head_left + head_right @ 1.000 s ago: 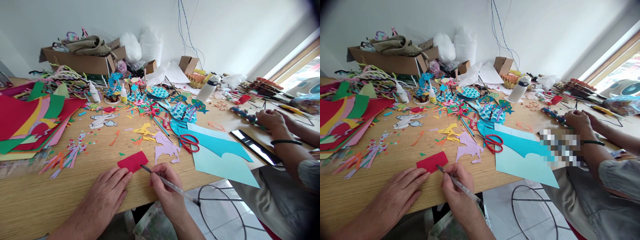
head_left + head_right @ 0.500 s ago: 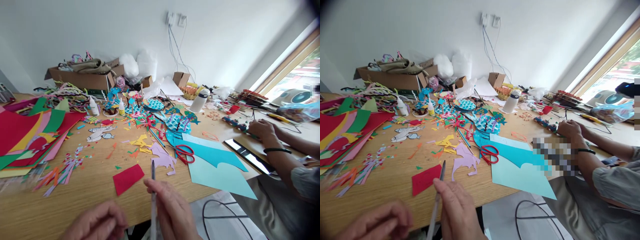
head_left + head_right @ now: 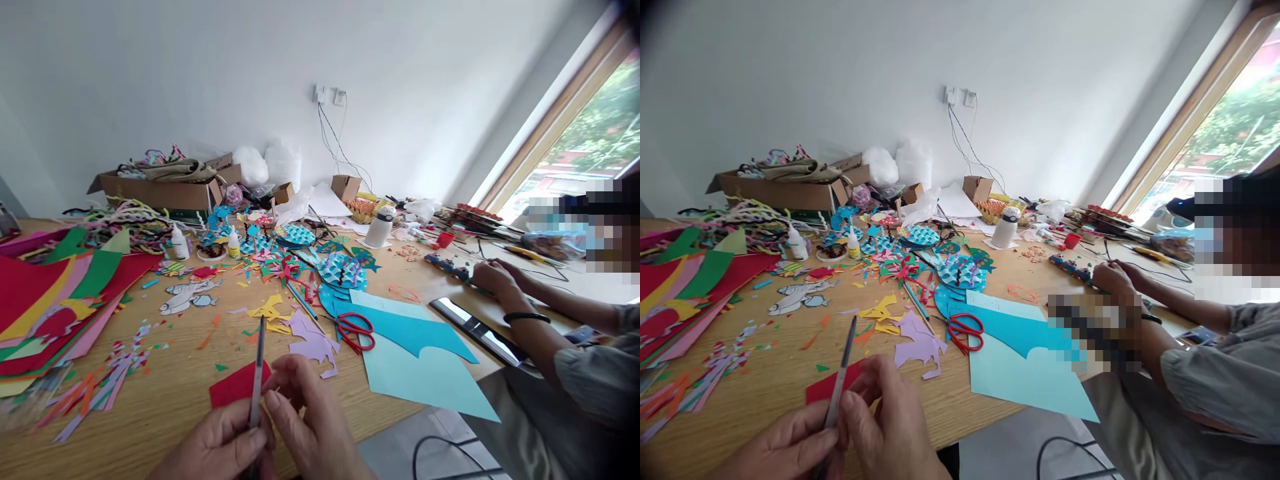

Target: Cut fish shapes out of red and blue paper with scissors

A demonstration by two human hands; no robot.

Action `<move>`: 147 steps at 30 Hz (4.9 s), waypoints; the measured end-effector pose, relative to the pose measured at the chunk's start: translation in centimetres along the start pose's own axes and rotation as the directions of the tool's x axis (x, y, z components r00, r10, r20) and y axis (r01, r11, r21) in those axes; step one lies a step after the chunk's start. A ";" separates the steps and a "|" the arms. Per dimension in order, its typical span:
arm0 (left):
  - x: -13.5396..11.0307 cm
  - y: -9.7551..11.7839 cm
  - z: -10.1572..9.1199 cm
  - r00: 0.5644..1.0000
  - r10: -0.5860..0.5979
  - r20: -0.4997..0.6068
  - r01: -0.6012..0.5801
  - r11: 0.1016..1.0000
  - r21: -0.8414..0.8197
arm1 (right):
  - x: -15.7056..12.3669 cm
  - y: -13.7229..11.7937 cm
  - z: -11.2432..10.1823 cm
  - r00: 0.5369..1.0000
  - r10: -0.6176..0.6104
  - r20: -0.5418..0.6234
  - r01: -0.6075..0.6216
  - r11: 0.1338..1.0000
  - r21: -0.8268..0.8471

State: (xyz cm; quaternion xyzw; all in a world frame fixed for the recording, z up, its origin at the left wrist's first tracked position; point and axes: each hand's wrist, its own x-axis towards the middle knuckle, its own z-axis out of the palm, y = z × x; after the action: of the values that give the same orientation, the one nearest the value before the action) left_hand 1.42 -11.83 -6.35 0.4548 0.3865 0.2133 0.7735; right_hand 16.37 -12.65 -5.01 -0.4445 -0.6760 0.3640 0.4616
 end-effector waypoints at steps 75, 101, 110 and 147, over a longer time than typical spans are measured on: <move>0.8 5.7 -4.0 0.775 0.342 -0.532 -0.210 0.932 0.294 | 5.3 0.5 -1.7 0.898 0.403 0.175 -0.421 0.904 0.074; 0.6 7.2 -5.7 0.775 0.384 -0.502 -0.308 0.923 0.231 | 6.9 0.5 -12.0 0.949 0.265 -0.172 -0.292 0.528 -0.797; 1.8 9.0 -2.9 0.748 0.482 -0.456 -0.358 0.872 0.334 | 7.5 -2.0 -2.8 0.963 0.271 -0.008 -0.246 0.885 0.396; 6.2 11.0 -6.5 0.658 0.502 -0.561 -0.491 0.851 0.186 | 14.0 1.4 0.5 0.967 0.253 0.017 -0.209 0.754 0.622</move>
State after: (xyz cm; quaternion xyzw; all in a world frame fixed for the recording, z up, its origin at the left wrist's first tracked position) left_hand 0.30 1.38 -1.16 0.4600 0.4705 0.5431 0.5217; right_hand 13.75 0.87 -2.27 -0.3605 -0.4427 0.6042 0.5559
